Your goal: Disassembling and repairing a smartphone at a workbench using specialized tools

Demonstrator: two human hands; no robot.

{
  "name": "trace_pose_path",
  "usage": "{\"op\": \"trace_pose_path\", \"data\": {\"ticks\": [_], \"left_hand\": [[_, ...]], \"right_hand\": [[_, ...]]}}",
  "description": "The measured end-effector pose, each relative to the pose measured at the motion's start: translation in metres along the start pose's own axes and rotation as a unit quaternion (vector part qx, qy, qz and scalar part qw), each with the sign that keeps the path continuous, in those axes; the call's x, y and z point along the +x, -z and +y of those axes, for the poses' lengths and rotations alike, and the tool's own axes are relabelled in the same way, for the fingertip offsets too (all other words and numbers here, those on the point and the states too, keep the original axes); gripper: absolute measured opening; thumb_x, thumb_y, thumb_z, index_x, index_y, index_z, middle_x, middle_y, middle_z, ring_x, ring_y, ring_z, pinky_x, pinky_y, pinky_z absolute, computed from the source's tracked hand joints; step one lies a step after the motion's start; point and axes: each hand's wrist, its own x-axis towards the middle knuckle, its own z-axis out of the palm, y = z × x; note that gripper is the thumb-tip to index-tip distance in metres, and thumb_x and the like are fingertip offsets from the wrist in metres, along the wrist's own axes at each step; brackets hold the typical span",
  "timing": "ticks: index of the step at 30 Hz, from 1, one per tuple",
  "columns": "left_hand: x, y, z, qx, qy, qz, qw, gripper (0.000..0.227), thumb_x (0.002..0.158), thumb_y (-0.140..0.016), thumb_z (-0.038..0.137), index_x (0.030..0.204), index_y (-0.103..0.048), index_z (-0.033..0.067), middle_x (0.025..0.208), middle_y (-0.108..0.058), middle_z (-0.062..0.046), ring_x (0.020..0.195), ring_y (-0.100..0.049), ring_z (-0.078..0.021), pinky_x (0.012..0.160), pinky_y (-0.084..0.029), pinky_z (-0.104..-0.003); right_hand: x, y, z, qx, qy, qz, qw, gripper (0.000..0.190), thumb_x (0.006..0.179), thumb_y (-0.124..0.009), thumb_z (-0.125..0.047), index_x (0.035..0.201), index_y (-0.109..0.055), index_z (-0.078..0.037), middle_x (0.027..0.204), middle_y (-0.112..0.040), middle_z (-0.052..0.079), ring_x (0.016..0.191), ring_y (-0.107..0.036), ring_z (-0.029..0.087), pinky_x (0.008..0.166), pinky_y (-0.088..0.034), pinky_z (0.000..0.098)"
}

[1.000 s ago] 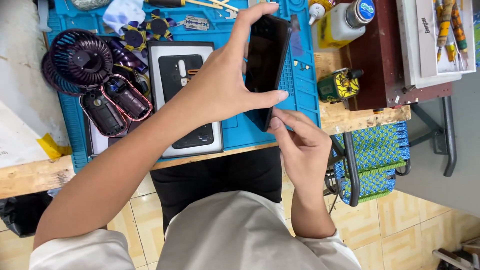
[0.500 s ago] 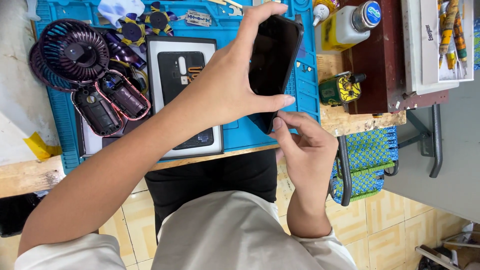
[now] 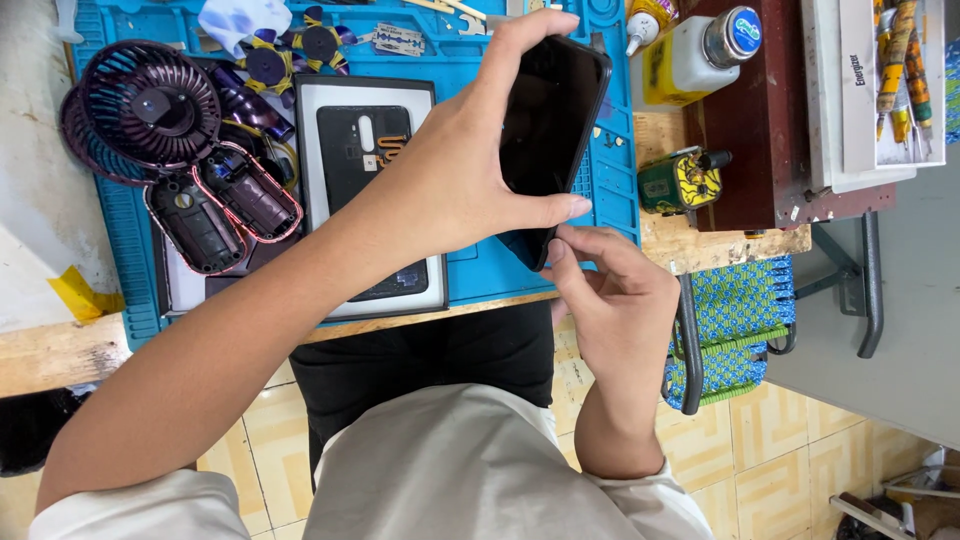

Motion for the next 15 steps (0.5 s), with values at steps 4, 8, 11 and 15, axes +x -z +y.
{"op": "trace_pose_path", "data": {"ticks": [4,8,11,15], "left_hand": [[0.0001,-0.0032,-0.0036,0.002,-0.011,0.006,1.0,0.115,0.093,-0.111,0.028,0.17,-0.025,0.0271,0.184,-0.048,-0.013,0.153,-0.077,-0.0366,0.116,-0.059,-0.039],[-0.0012,-0.0041,-0.0029,-0.004,-0.029,0.002,1.0,0.116,0.094,-0.111,0.023,0.171,-0.025,0.0246,0.184,-0.046,-0.011,0.162,-0.07,-0.0354,0.125,-0.056,-0.04],[-0.002,-0.0043,0.0001,-0.01,-0.029,0.0,1.0,0.114,0.093,-0.11,0.021,0.171,-0.025,0.024,0.183,-0.046,-0.01,0.153,-0.074,-0.033,0.121,-0.057,-0.038],[-0.002,-0.0036,-0.0003,-0.007,-0.045,-0.006,0.999,0.114,0.095,-0.11,0.021,0.172,-0.025,0.0204,0.182,-0.045,-0.009,0.156,-0.07,-0.0322,0.126,-0.055,-0.039]], "right_hand": [[0.0031,0.0024,-0.0018,-0.013,0.008,-0.019,1.0,0.016,0.109,-0.078,0.002,0.123,-0.08,0.008,0.108,-0.077,0.016,0.084,-0.08,0.02,0.062,-0.072,0.0242],[0.0049,0.0049,-0.004,-0.017,0.009,-0.035,0.999,0.016,0.109,-0.077,0.003,0.124,-0.08,0.008,0.108,-0.076,0.017,0.064,-0.076,0.021,0.074,-0.075,0.0267],[0.0057,0.0061,-0.0062,-0.023,0.014,-0.04,0.999,0.013,0.107,-0.078,0.005,0.12,-0.08,0.008,0.103,-0.076,0.017,0.056,-0.076,0.022,0.064,-0.07,0.0249],[0.0066,0.0053,-0.005,-0.015,0.011,-0.035,0.999,0.011,0.106,-0.077,0.009,0.116,-0.08,0.008,0.098,-0.076,0.017,0.057,-0.074,0.021,0.051,-0.063,0.0231]]}}
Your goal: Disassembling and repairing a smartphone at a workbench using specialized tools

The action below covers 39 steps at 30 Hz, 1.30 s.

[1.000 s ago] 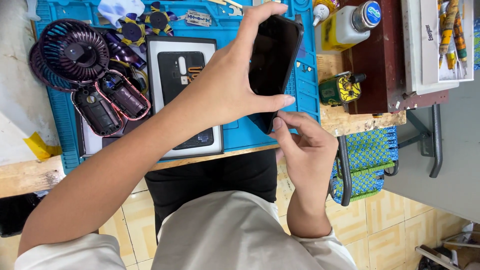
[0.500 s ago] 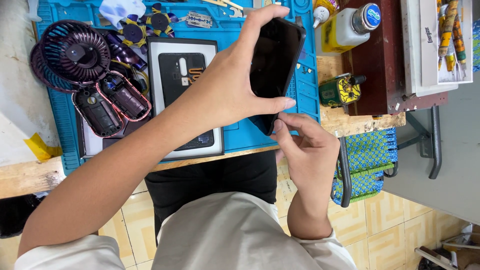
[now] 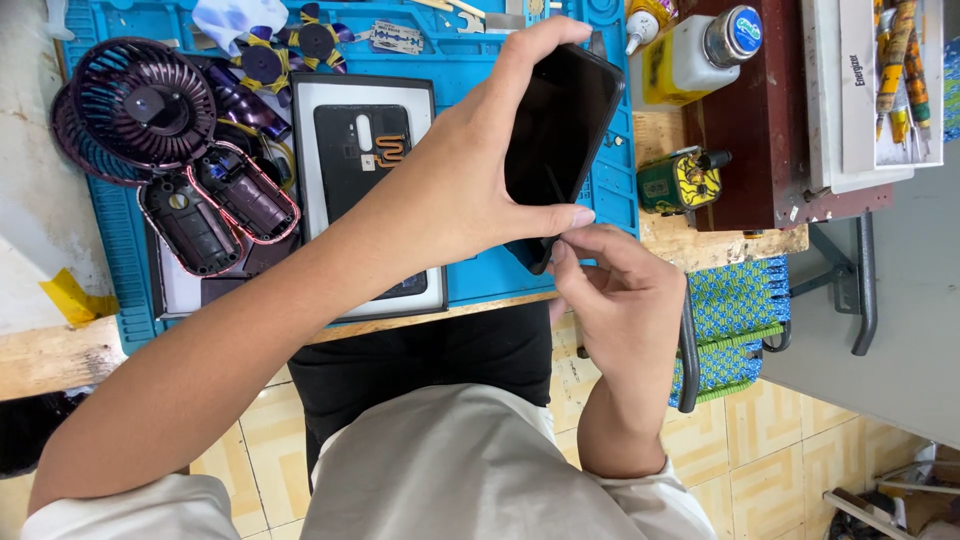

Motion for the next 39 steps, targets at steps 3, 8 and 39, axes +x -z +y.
{"op": "trace_pose_path", "data": {"ticks": [3,8,39], "left_hand": [[0.0,-0.001,-0.008,-0.003,-0.011,0.003,1.0,0.107,0.106,-0.106,0.03,0.174,-0.024,0.0203,0.186,-0.045,-0.012,0.17,-0.062,-0.0359,0.136,-0.05,-0.042],[0.001,0.003,-0.001,0.0,-0.005,-0.001,1.0,0.089,0.113,-0.095,0.027,0.169,-0.026,0.0213,0.179,-0.049,-0.012,0.151,-0.072,-0.0354,0.122,-0.054,-0.042],[0.001,0.004,0.005,-0.01,0.002,-0.018,1.0,0.087,0.112,-0.091,0.024,0.169,-0.024,0.0224,0.168,-0.057,-0.013,0.127,-0.073,-0.0285,0.11,-0.056,-0.038]], "right_hand": [[0.001,-0.002,-0.001,-0.006,-0.002,0.012,1.0,0.013,0.107,-0.078,0.007,0.12,-0.08,0.009,0.098,-0.077,0.017,0.052,-0.074,0.022,0.05,-0.06,0.0231],[0.003,0.004,-0.007,-0.043,0.02,-0.006,0.999,0.01,0.108,-0.078,0.003,0.117,-0.081,0.007,0.101,-0.079,0.019,0.051,-0.077,0.024,0.051,-0.056,0.0227],[0.008,0.008,-0.009,-0.057,0.066,-0.044,0.995,0.007,0.111,-0.076,0.002,0.114,-0.08,0.007,0.1,-0.077,0.018,0.052,-0.081,0.026,0.054,-0.049,0.0215]]}}
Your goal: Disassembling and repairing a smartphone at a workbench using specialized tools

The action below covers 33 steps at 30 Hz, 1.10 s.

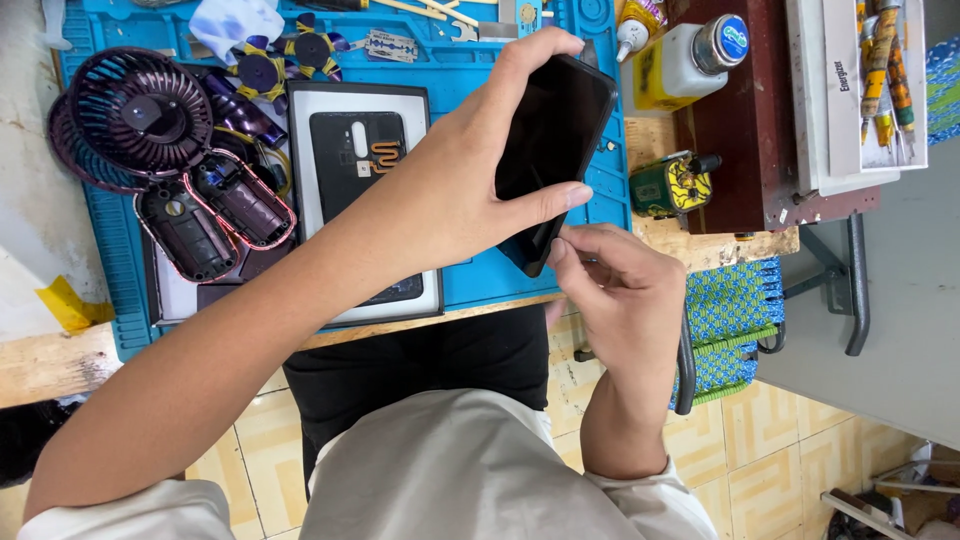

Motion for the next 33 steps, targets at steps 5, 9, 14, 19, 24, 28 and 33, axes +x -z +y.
{"op": "trace_pose_path", "data": {"ticks": [5,9,14,19,24,28,33], "left_hand": [[-0.001,0.001,0.003,0.014,0.006,-0.007,1.0,0.087,0.114,-0.09,0.025,0.17,-0.024,0.0218,0.177,-0.049,-0.013,0.147,-0.07,-0.0326,0.12,-0.053,-0.04],[0.0,0.001,0.007,0.006,0.026,-0.008,1.0,0.085,0.116,-0.09,0.023,0.171,-0.025,0.0239,0.173,-0.049,-0.008,0.127,-0.079,-0.0247,0.111,-0.061,-0.035],[0.005,0.001,0.022,0.024,0.071,-0.033,0.997,0.083,0.113,-0.087,0.024,0.168,-0.025,0.0248,0.157,-0.057,-0.007,0.092,-0.078,-0.0188,0.075,-0.063,-0.029],[0.008,0.004,0.03,0.04,0.115,-0.03,0.992,0.079,0.109,-0.085,0.03,0.162,-0.027,0.0282,0.146,-0.057,-0.004,0.082,-0.074,-0.0159,0.066,-0.057,-0.028],[0.005,0.003,0.031,0.002,0.1,-0.069,0.993,0.079,0.111,-0.081,0.032,0.167,-0.024,0.0276,0.151,-0.057,-0.011,0.102,-0.08,-0.0193,0.082,-0.076,-0.031],[0.004,0.004,0.028,0.0,0.073,-0.082,0.994,0.079,0.114,-0.079,0.031,0.169,-0.022,0.0228,0.157,-0.05,-0.012,0.112,-0.072,-0.0196,0.084,-0.074,-0.03],[0.003,0.003,0.026,0.009,0.076,-0.084,0.993,0.08,0.112,-0.08,0.035,0.168,-0.025,0.0251,0.158,-0.05,-0.01,0.108,-0.07,-0.02,0.078,-0.071,-0.03]], "right_hand": [[0.002,-0.001,-0.005,-0.018,-0.006,0.012,1.0,0.006,0.109,-0.075,0.005,0.109,-0.081,0.005,0.093,-0.074,0.013,0.052,-0.073,0.021,0.047,-0.054,0.0224],[0.003,-0.002,0.002,-0.046,0.036,0.027,0.998,0.005,0.108,-0.076,0.003,0.106,-0.081,0.005,0.092,-0.077,0.01,0.08,-0.067,0.013,0.074,-0.064,0.0254],[0.006,0.004,0.0,-0.043,0.051,0.02,0.998,0.005,0.105,-0.077,0.005,0.102,-0.08,0.002,0.094,-0.08,0.008,0.08,-0.069,0.01,0.078,-0.068,0.0246],[0.008,0.002,0.012,0.01,0.031,0.01,0.999,0.009,0.104,-0.077,0.004,0.113,-0.081,0.002,0.102,-0.08,0.009,0.088,-0.069,0.011,0.083,-0.071,0.0251],[0.007,0.003,0.018,0.035,0.023,0.024,0.999,0.034,0.102,-0.079,0.004,0.136,-0.08,-0.001,0.135,-0.084,0.018,0.124,-0.081,0.021,0.097,-0.078,0.0317],[0.005,-0.002,0.025,0.035,0.049,0.047,0.997,0.033,0.1,-0.084,0.005,0.132,-0.081,0.001,0.134,-0.084,0.022,0.123,-0.084,0.026,0.093,-0.078,0.0314],[0.006,-0.002,0.03,0.036,0.072,0.066,0.995,0.027,0.099,-0.087,0.005,0.126,-0.083,0.003,0.126,-0.086,0.022,0.112,-0.085,0.023,0.095,-0.074,0.0297]]}}
